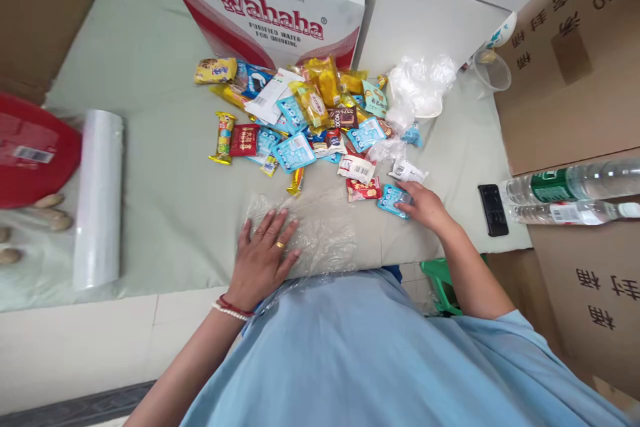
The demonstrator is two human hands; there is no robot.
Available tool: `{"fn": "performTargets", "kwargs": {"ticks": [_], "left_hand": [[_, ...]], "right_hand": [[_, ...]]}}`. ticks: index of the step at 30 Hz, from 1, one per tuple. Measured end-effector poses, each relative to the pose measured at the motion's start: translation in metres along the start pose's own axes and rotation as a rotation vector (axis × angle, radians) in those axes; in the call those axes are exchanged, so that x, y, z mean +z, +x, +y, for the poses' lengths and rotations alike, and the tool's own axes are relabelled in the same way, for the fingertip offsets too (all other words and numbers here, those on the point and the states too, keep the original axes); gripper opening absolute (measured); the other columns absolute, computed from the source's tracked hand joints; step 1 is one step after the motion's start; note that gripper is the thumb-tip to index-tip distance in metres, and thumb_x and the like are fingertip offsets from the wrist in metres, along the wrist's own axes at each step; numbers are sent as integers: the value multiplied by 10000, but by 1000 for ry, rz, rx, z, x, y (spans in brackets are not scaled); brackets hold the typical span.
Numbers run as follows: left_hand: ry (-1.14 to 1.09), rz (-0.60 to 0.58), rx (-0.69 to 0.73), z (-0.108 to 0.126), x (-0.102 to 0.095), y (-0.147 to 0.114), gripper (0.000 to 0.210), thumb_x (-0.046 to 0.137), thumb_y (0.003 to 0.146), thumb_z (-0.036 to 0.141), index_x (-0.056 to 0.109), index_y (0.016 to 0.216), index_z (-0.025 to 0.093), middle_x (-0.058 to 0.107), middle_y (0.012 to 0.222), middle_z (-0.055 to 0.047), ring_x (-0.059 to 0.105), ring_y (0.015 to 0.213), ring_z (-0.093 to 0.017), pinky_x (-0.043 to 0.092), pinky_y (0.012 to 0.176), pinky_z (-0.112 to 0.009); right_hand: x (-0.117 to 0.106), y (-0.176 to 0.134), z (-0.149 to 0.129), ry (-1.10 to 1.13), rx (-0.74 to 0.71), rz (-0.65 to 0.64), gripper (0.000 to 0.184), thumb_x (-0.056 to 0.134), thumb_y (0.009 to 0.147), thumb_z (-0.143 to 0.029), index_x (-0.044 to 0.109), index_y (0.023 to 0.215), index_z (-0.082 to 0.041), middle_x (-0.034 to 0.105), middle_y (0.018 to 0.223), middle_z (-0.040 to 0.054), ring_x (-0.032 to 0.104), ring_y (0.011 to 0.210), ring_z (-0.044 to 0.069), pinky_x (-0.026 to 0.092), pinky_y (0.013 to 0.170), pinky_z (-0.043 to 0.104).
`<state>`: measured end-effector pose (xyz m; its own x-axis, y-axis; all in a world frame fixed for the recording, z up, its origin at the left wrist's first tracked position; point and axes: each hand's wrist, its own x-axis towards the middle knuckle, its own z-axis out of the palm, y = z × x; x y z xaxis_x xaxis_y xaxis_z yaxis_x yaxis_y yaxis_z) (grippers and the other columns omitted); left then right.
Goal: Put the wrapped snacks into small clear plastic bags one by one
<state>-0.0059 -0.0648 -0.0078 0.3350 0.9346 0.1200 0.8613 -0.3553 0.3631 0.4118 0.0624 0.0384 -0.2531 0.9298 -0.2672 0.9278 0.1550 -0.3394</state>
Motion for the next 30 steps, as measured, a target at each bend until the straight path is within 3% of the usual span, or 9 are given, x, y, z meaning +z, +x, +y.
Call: {"fn": "performTargets", "kwargs": {"ticks": [5, 10, 12, 14, 17, 19, 23, 27, 30], "left_hand": [[50, -76, -101, 15, 3, 11, 601, 475, 1042, 530, 439, 1599, 307, 307, 1727, -81, 230, 1621, -333, -28, 1293, -664], [31, -101, -132, 25, 7, 22, 647, 513, 1014, 572, 441, 1598, 305, 271, 1740, -76, 182, 1635, -324, -101, 1288, -651], [27, -95, -124, 26, 7, 22, 655, 508, 1016, 575, 423, 1608, 307, 271, 1740, -78, 179, 1636, -321, -107, 1286, -652], [26, -86, -115, 25, 7, 22, 645, 487, 1030, 564, 401, 1618, 315, 272, 1741, -78, 179, 1636, -320, -99, 1284, -664], [26, -88, -116, 23, 4, 21, 594, 422, 1066, 515, 382, 1626, 323, 249, 1747, -87, 202, 1630, -327, -50, 1276, -695], [22, -84, -126, 19, 2, 18, 571, 389, 1081, 485, 378, 1628, 321, 227, 1750, -102, 225, 1624, -329, -11, 1272, -705], [15, -58, -140, 9, -2, 9, 564, 385, 1084, 467, 386, 1625, 310, 234, 1745, -113, 237, 1622, -318, -1, 1282, -689], [30, -34, -230, 6, -6, 8, 577, 347, 1092, 463, 351, 1640, 284, 286, 1729, -124, 256, 1614, -324, -76, 1255, -733], [31, -24, -277, 5, -8, 17, 587, 327, 1094, 457, 328, 1650, 270, 313, 1717, -136, 280, 1604, -334, -101, 1237, -756]], "right_hand": [[-10, -6, 9, 92, 97, -116, 342, 723, 836, -451, 768, 1059, -196, 752, 915, 71, 683, 824, 257, 535, 772, 369], [-49, -30, -4, 332, -21, 196, 294, 685, 907, -507, 698, 1020, -236, 711, 959, 54, 640, 917, 246, 510, 880, 396], [-56, -30, -29, 587, -40, 208, 304, 676, 942, -530, 640, 1074, -258, 685, 970, 28, 627, 866, 209, 526, 825, 354], [-46, -21, -65, 807, -133, 67, 334, 687, 944, -560, 613, 1073, -260, 667, 975, 17, 620, 848, 188, 537, 796, 321], [-5, -5, -115, 955, -233, -398, 442, 714, 901, -635, 629, 1063, -233, 682, 983, 24, 628, 863, 182, 555, 807, 315], [26, -3, -129, 1028, -165, -632, 513, 744, 849, -683, 626, 1010, -211, 683, 904, 10, 627, 795, 167, 557, 752, 298], [56, -30, -106, 1177, 86, -624, 512, 817, 807, -627, 637, 1015, -196, 720, 922, 39, 664, 772, 168, 565, 733, 295], [43, -61, -68, 1195, 202, -583, 494, 838, 806, -586, 670, 1050, -192, 747, 934, 61, 687, 755, 179, 581, 730, 315], [22, -62, -63, 1112, 180, -545, 459, 847, 801, -567, 695, 1004, -183, 748, 891, 41, 686, 753, 177, 583, 742, 314]]}}
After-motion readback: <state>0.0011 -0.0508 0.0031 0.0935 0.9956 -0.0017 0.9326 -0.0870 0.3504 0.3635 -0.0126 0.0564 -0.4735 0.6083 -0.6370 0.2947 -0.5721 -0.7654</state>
